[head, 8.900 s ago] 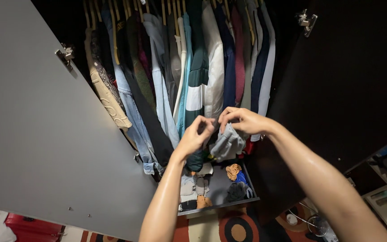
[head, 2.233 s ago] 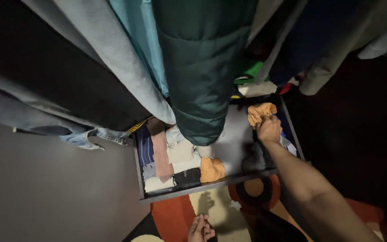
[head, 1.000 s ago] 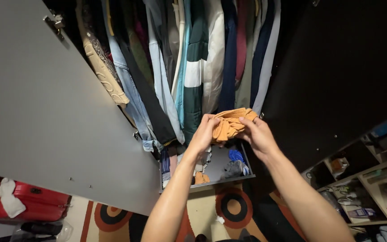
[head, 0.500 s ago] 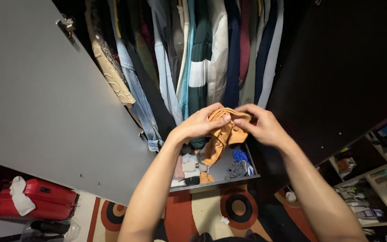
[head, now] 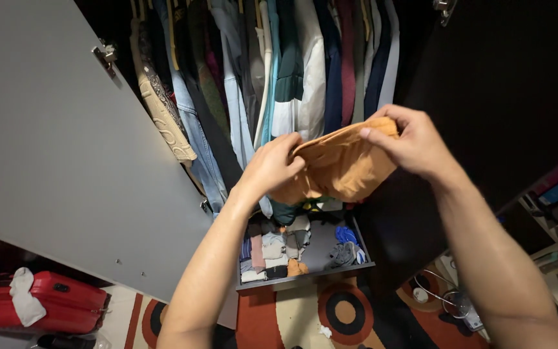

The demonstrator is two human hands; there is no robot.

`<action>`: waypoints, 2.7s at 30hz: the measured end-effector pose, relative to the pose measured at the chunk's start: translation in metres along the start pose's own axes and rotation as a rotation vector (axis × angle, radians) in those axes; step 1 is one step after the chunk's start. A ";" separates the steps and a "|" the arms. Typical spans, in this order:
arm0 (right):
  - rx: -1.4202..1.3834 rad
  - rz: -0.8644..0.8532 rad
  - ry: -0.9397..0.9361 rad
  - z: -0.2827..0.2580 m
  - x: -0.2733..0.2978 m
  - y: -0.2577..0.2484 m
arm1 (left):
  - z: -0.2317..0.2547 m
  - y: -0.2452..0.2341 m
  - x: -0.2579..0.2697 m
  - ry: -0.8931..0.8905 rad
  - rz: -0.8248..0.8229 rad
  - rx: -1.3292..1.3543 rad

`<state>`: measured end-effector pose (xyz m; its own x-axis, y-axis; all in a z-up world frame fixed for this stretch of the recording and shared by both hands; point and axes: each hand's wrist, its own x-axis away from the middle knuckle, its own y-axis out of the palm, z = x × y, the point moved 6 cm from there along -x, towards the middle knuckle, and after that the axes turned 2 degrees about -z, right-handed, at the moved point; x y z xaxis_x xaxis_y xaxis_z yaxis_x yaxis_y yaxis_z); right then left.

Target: Folding various items of underwear and organizing them into a wardrobe drawer.

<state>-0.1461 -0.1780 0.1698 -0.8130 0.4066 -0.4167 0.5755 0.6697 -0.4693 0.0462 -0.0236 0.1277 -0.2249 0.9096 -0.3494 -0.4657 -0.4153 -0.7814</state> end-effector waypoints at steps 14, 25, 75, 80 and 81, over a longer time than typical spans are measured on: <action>-0.206 0.230 0.226 0.068 -0.010 -0.064 | -0.027 -0.020 -0.004 -0.043 -0.135 0.334; 0.359 0.528 0.061 0.071 -0.017 0.040 | 0.007 0.049 -0.046 -0.294 0.421 -0.030; 0.279 -0.126 -0.233 0.091 -0.029 0.077 | -0.053 0.027 -0.003 -0.212 0.186 0.205; 0.262 0.004 0.120 0.095 -0.033 0.070 | -0.055 0.036 -0.004 -0.215 0.357 0.202; 0.279 0.019 0.173 0.094 -0.032 0.069 | -0.055 0.036 -0.004 -0.241 0.377 0.175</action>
<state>-0.0716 -0.2034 0.0774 -0.7911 0.5327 -0.3006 0.5733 0.4743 -0.6681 0.0773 -0.0413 0.0727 -0.5881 0.6748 -0.4459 -0.4463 -0.7305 -0.5170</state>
